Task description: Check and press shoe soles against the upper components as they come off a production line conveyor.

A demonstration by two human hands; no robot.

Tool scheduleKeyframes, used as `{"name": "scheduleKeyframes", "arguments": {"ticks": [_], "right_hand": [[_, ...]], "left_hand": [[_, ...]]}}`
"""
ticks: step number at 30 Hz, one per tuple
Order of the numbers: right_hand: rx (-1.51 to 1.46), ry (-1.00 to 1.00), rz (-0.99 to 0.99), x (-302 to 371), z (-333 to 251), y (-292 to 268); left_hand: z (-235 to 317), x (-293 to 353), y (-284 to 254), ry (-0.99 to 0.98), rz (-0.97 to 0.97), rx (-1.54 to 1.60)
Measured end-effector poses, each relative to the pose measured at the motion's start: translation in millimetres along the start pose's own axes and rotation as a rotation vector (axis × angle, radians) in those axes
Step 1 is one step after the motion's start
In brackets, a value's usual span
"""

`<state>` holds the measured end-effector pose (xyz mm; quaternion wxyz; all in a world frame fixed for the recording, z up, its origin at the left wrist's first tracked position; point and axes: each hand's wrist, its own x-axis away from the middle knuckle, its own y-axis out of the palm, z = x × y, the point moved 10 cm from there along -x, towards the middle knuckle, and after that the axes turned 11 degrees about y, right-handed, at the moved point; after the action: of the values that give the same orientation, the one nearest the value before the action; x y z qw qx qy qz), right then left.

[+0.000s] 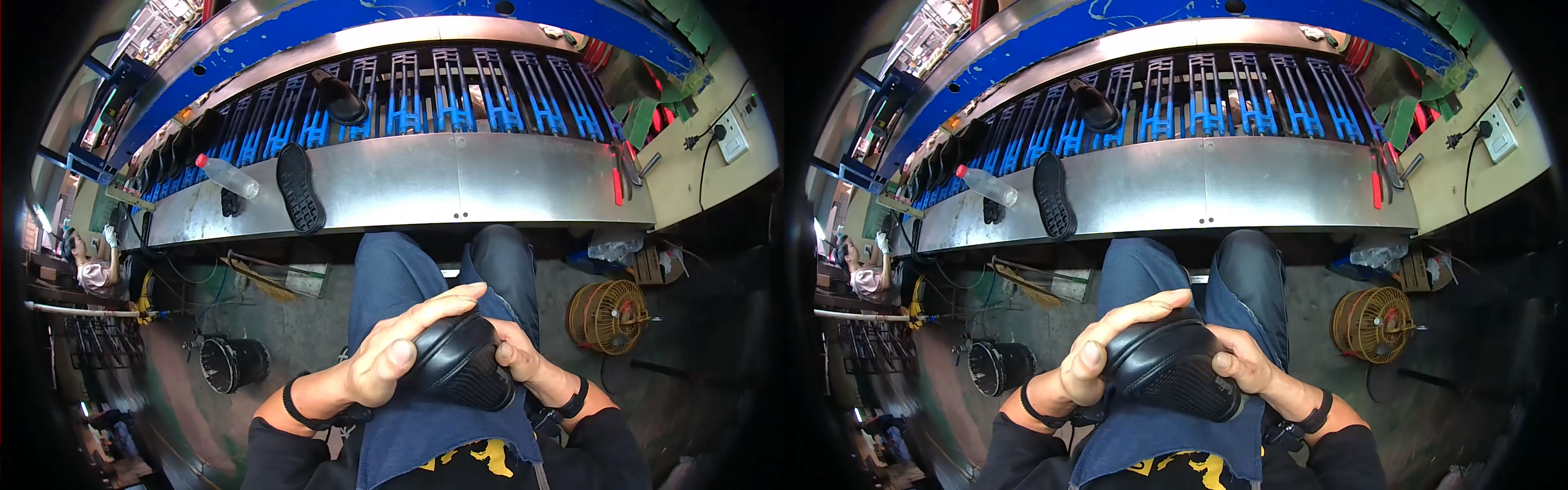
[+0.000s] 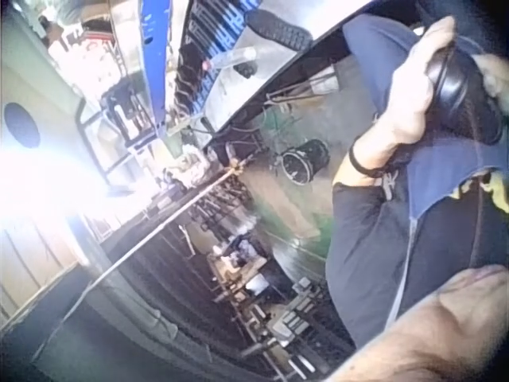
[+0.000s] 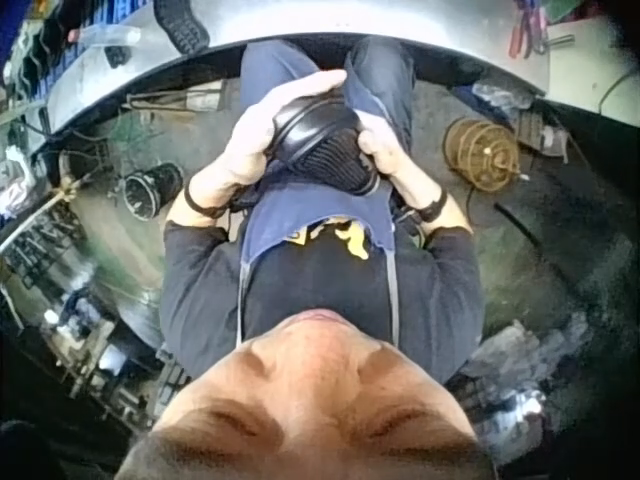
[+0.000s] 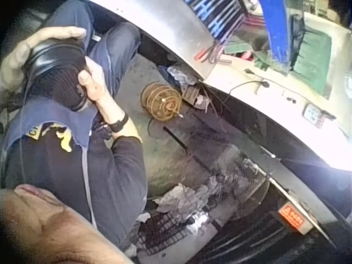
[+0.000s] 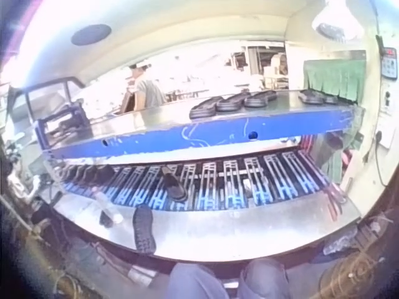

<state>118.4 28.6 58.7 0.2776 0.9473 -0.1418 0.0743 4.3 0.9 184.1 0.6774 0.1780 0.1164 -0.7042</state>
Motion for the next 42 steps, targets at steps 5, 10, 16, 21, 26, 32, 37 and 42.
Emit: {"name": "scheduleKeyframes", "arguments": {"ticks": [5, 10, 16, 21, 26, 32, 37, 42], "right_hand": [[-0.030, -0.028, 0.016, 4, 4, -1], [-0.048, -0.036, 0.047, 6, 12, -8], [-0.080, -0.034, 0.070, 8, 22, -15], [-0.079, -0.049, 0.105, 10, 33, -28], [-0.495, -0.148, 0.117, 10, -1, -36], [-0.695, -0.202, 0.105, 4, -14, -23], [-0.790, -0.230, -0.007, 7, -5, -25], [-0.981, -0.176, -0.341, 1, 0, -10]], "left_hand": [[39, -6, 2, 0.148, -0.196, -0.479], [30, 1, 6, 0.183, -0.053, -0.562], [23, 6, 14, 0.309, 0.043, -0.691], [1, 9, 19, 0.262, 0.046, -0.706], [-37, 5, 31, 0.082, -0.006, -0.453], [-4, -35, 31, 0.216, -0.088, -0.675], [-2, -45, 32, 0.272, -0.187, -0.698], [-7, -47, 25, 0.163, -0.294, -0.612]]}}
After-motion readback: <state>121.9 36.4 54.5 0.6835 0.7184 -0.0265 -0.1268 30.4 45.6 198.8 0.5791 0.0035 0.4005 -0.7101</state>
